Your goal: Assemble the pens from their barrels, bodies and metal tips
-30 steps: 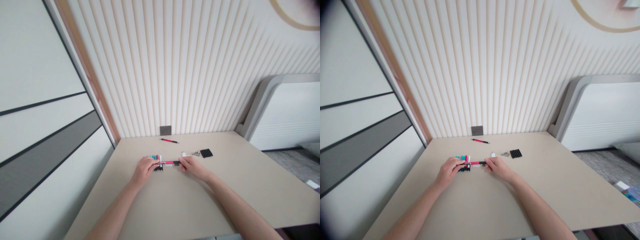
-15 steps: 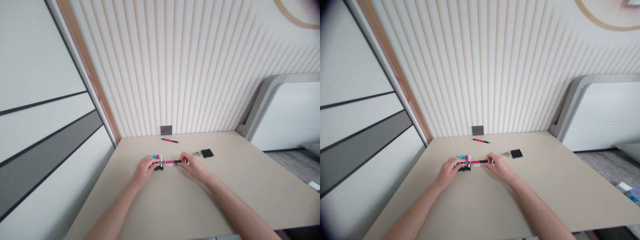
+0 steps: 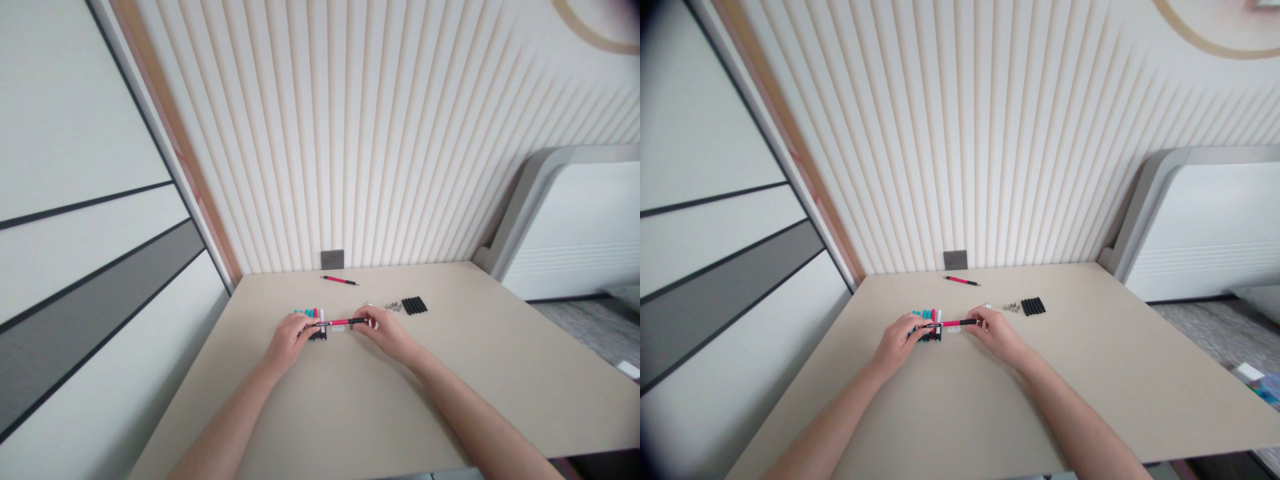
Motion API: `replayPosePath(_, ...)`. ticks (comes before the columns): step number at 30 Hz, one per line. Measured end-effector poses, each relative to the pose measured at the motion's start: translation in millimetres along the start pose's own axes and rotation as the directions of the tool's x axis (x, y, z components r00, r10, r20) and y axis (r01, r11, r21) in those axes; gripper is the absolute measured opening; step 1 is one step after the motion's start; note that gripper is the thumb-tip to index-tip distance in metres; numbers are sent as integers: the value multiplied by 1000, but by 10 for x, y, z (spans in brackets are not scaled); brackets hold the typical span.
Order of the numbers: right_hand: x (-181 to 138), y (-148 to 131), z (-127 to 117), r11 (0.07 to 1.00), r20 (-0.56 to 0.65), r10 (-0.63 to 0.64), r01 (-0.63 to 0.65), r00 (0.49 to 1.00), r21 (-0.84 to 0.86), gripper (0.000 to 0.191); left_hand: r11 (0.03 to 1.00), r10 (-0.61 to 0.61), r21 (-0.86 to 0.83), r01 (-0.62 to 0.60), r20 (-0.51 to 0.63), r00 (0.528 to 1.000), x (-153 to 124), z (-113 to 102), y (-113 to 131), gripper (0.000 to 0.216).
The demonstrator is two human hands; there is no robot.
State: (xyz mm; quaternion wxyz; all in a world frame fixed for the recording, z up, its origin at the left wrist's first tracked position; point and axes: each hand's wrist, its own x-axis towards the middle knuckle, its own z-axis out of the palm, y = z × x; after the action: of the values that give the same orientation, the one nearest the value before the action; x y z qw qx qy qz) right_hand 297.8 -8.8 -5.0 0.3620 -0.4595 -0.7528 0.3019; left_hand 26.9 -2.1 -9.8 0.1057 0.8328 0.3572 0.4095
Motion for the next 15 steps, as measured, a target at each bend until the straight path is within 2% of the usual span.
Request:
replayPosePath(3,-17,4,38,1000,53,4,-4,999,0,30,1000,-2,3,2,10,1000,-2,6,1,21)
replayPosePath(6,-23,26,74,1000,127,29,-27,991,-14,43,1000,17,-3,-17,27,999,-9,15,1,20)
replayPosePath(7,-20,31,79,1000,128,29,-28,991,-11,43,1000,20,-4,-20,33,999,-11,17,2,19)
replayPosePath(11,-6,13,71,1000,60,-9,8,998,12,21,1000,8,-3,-8,50,999,-14,23,4,17)
replayPosePath(15,-19,-31,62,999,44,-33,33,999,3,22,1000,8,-2,-8,44,999,-17,28,-11,16)
